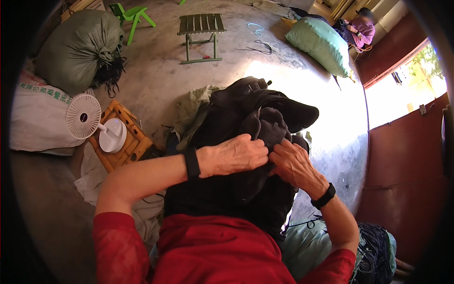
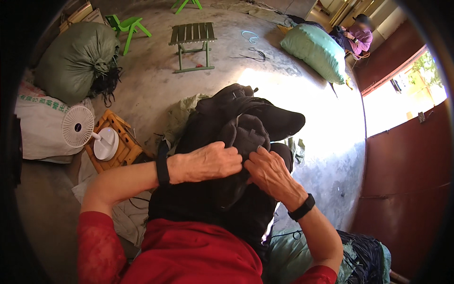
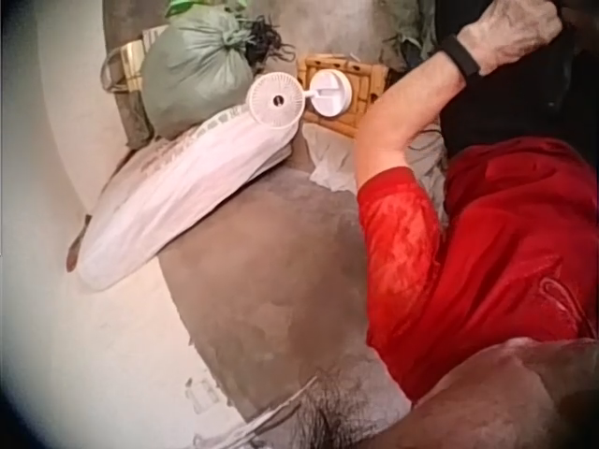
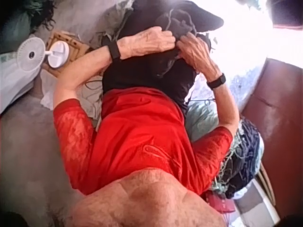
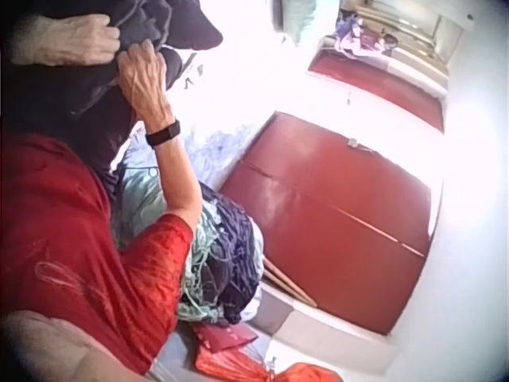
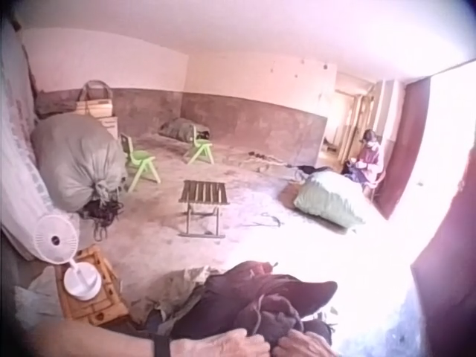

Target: The recorder is lacing and adjusting the shoelaces on a pair of black sneakers.

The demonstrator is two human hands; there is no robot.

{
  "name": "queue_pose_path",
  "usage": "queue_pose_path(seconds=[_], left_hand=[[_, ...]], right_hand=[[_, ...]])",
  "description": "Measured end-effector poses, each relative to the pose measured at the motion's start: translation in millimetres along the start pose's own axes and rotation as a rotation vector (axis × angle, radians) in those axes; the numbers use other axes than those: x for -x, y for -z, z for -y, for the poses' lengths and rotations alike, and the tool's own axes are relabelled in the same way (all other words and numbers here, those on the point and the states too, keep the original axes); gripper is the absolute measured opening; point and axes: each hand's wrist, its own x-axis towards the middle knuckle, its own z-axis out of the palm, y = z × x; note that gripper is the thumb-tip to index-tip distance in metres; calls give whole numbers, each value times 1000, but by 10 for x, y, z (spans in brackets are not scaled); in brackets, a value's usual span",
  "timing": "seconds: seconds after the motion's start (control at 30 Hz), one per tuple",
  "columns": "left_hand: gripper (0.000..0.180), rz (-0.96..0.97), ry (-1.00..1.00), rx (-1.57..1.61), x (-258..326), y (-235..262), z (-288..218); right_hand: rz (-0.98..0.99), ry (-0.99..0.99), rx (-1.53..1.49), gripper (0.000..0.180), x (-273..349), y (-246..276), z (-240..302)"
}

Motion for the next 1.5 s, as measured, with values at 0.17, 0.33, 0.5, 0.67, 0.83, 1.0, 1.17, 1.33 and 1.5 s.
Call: queue_pose_path(seconds=[0.17,0.33,0.5,0.67,0.83,1.0,1.17,1.33,1.5], left_hand=[[8,83,21,97,-54,-103,34],[8,193,25,237,-82,80,-94],[8,168,31,281,-121,-40,-71],[8,8,45,176,-120,-139,-86],[10,-41,38,181,-81,-195,-79],[12,-17,-1,147,-148,-110,-79],[14,-62,-9,169,-156,-134,-94],[10,-54,-22,78,-135,-106,-136],[8,-96,10,111,-128,-203,-137]], right_hand=[[14,-19,-21,31,32,-127,-40],[-105,-84,-15,29,244,-188,133],[-68,-73,-5,28,255,-225,54],[-145,1,22,28,349,-429,13],[-144,-31,-4,27,354,-338,24],[-35,-123,-98,22,274,-213,-14],[54,-260,-200,14,265,-249,29],[367,-549,-603,8,1,75,-220],[603,-473,-39,14,-144,-10,-94]])
